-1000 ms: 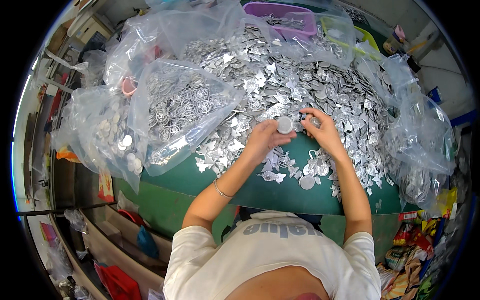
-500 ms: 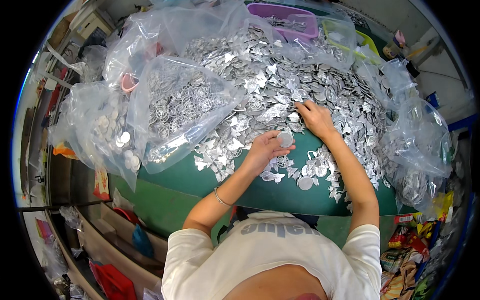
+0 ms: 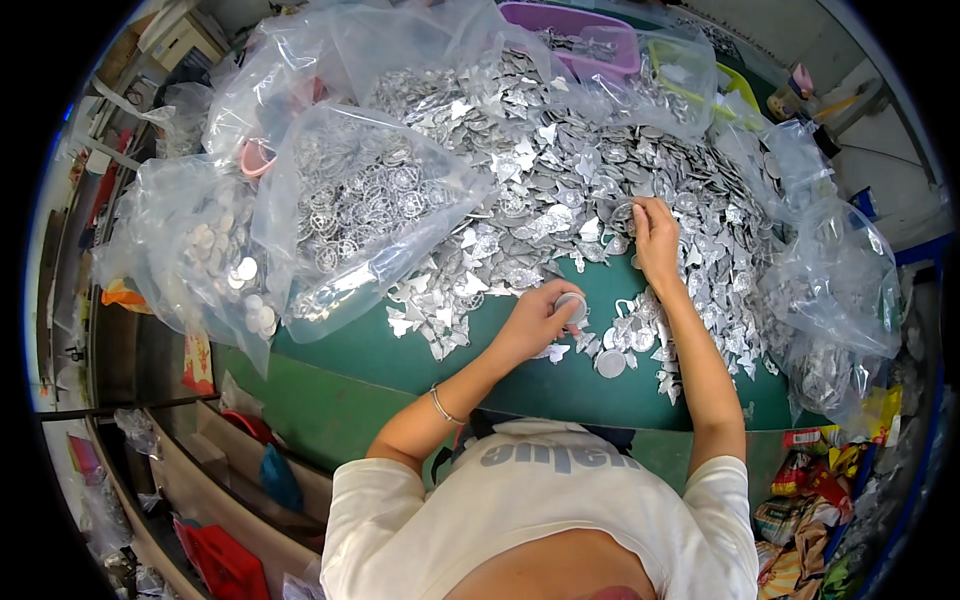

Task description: The person sorts through a large pile of small silver-colored metal pieces on a green surface, picking them up by hand and placing some into a plastic bag.

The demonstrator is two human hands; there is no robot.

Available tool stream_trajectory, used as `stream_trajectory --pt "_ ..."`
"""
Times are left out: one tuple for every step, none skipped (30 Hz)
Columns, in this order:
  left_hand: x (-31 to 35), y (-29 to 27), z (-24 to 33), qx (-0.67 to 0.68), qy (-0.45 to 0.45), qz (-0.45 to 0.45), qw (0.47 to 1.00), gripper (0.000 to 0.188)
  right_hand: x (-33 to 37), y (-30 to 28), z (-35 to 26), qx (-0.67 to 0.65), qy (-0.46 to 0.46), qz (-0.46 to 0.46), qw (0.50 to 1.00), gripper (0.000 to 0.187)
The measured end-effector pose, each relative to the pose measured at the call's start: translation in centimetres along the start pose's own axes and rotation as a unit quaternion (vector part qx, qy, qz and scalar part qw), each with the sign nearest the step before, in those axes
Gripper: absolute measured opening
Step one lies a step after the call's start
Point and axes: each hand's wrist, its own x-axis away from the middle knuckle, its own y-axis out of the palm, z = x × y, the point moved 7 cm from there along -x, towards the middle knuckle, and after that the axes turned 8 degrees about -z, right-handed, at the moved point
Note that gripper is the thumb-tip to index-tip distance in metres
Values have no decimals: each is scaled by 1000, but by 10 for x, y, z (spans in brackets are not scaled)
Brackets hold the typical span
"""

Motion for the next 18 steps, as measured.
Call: stream_trajectory --pt "1 1 4 -57 4 5 998 19 1 -1 8 -11 28 7 1000 13" --pt "1 4 6 -78 -10 -17 997 19 1 -2 15 -23 55 15 998 13" --pt "2 7 7 -98 -24 -39 994 19 4 -2 25 -57 106 12 993 14" --pt "2 9 6 -119 -37 -62 990 19 6 -5 26 -44 106 16 993 14" --pt "3 9 10 -154 -14 -55 986 19 7 -8 24 -33 105 18 994 15" --pt "3 9 13 -190 10 -49 981 19 9 -12 21 -21 104 21 994 15" --pt "4 9 16 -225 33 -43 973 19 11 -19 16 26 101 17 994 15" --pt "5 5 21 -271 74 1 960 19 14 -24 13 25 106 5 994 15" --pt "7 2 26 -314 114 45 941 19 18 -29 11 24 111 -6 994 15" --pt "9 0 32 -356 153 89 918 19 21 -33 13 23 116 -18 993 14" --pt "5 -2 29 -280 125 75 949 19 25 -32 19 -50 161 -48 985 14" --pt "-1 -4 28 -201 96 60 973 19 32 -31 26 -155 220 -65 961 14" --pt "-7 -5 25 -121 65 45 989 19 41 -32 29 -258 277 -81 922 15" --pt "-13 -4 30 -136 71 39 987 18 46 -29 25 -358 327 -95 869 16" --pt "-19 -1 34 -150 78 33 985 18 48 -27 32 -454 337 -122 816 20" --pt "-25 2 37 -164 84 28 982 17 49 -24 30 -542 342 -104 761 22" --pt "-31 3 38 -172 90 30 980 17 47 -21 25 -624 340 -86 698 25" --pt "-37 4 37 -181 96 33 978 16 45 -19 21 -699 335 -68 628 27"
